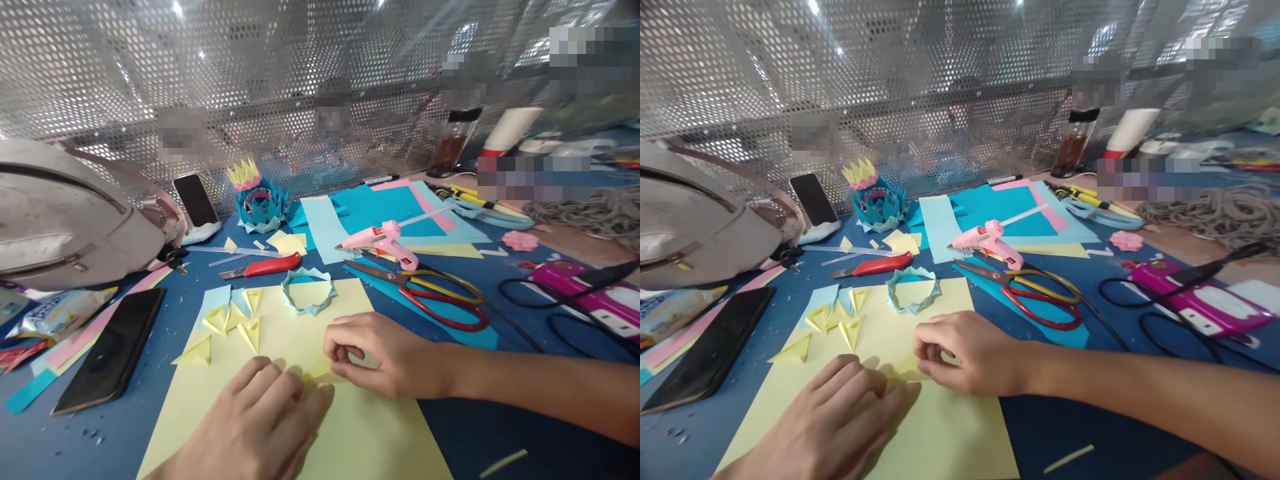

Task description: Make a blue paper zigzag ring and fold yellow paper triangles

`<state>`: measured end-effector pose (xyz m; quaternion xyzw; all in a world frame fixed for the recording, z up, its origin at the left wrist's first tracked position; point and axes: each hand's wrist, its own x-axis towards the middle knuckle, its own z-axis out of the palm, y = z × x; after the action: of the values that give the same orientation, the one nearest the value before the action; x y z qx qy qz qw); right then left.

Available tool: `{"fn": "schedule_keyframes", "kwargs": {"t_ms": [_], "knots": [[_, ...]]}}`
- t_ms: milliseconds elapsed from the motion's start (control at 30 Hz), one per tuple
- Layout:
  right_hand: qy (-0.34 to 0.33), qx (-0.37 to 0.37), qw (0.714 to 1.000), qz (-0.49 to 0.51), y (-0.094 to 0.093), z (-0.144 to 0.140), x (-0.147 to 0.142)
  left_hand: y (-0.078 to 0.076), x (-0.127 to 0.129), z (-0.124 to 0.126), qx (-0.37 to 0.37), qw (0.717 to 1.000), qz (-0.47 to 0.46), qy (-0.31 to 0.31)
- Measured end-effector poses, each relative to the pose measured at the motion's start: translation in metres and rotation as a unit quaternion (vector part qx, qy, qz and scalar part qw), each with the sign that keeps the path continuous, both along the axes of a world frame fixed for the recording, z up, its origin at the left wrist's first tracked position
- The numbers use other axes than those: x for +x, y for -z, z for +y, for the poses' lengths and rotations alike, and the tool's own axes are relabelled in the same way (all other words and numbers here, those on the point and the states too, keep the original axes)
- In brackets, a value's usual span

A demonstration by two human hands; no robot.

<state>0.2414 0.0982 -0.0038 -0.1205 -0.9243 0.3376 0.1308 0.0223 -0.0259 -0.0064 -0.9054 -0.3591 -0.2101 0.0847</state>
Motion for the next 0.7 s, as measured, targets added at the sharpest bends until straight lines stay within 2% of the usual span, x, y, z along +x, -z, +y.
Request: {"fn": "schedule_keyframes", "kwargs": {"t_ms": [133, 233, 367, 533, 700], "knots": [[-0.014, 0.045, 0.999, 0.004, 0.003, 0.000, -0.001, -0.001, -0.002, -0.001, 0.009, 1.000, -0.017, -0.009], [-0.004, 0.061, 0.998, -0.005, 0.006, 0.001, -0.002, 0.000, -0.003, -0.001, 0.023, 0.999, -0.012, 0.021], [0.008, 0.061, 0.998, -0.016, 0.006, 0.002, -0.002, 0.013, -0.005, -0.003, 0.053, 0.996, -0.010, 0.065], [0.000, 0.080, 0.996, -0.041, 0.000, 0.000, -0.001, 0.031, -0.008, -0.004, 0.106, 0.992, -0.001, 0.068], [0.022, 0.098, 0.995, -0.021, 0.003, -0.003, 0.000, 0.027, -0.006, -0.004, 0.110, 0.992, 0.026, 0.063]]}}
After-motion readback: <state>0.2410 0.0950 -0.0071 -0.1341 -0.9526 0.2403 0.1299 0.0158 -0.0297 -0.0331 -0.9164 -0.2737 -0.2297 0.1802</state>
